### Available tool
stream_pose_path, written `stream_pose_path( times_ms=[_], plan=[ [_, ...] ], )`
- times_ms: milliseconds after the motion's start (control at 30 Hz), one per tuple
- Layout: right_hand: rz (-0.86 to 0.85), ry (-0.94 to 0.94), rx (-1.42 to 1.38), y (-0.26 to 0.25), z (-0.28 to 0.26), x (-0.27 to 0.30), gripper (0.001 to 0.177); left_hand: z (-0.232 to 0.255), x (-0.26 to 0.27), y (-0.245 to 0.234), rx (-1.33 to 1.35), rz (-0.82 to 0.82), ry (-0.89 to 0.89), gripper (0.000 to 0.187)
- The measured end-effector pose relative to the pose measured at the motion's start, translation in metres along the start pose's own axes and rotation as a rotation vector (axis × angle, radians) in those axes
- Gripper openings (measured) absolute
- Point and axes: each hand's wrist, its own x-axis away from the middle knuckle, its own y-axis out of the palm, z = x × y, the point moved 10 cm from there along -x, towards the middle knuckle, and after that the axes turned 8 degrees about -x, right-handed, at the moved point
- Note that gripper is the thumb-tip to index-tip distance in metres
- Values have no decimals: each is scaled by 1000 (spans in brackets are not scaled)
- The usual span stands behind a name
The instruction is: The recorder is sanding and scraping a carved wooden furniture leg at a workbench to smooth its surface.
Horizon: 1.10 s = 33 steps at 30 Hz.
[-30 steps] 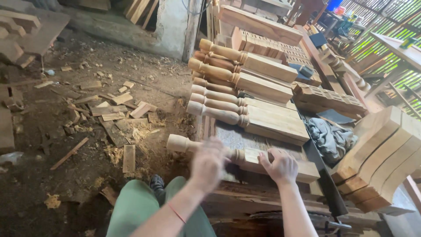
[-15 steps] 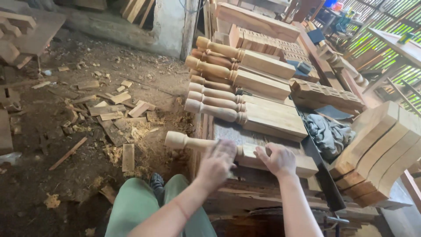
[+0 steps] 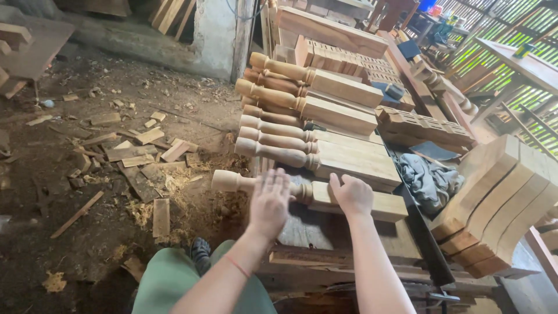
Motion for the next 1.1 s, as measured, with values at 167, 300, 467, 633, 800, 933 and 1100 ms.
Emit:
stream_pose_path(
  times_ms=[167,300,467,633,800,933,1100],
  plan=[
    [-111,99,-97,13,11,-9,58,-4,-4,6,-19,-78,60,51],
    [-95,143,-141,5,5,-5,51,-67,17,9,-59,-321,-27,57],
    [-188,175,-111,8,1,-10,57,-5,-5,20,23,-134,-48,53],
    [-234,178,-127,10,3,-12,57,10,-2,8,114,-106,99,51],
    [-250,231,-138,6,2,-5,56,-54,39,-21,-57,-28,60,61],
    [-248,200,-126,-5,-7,-6,58,-17,19,-9,-40,30,-31,61],
    [-279,184,-154,-4,-5,-5,59,28,2,-14,231,-65,209,57]
  ],
)
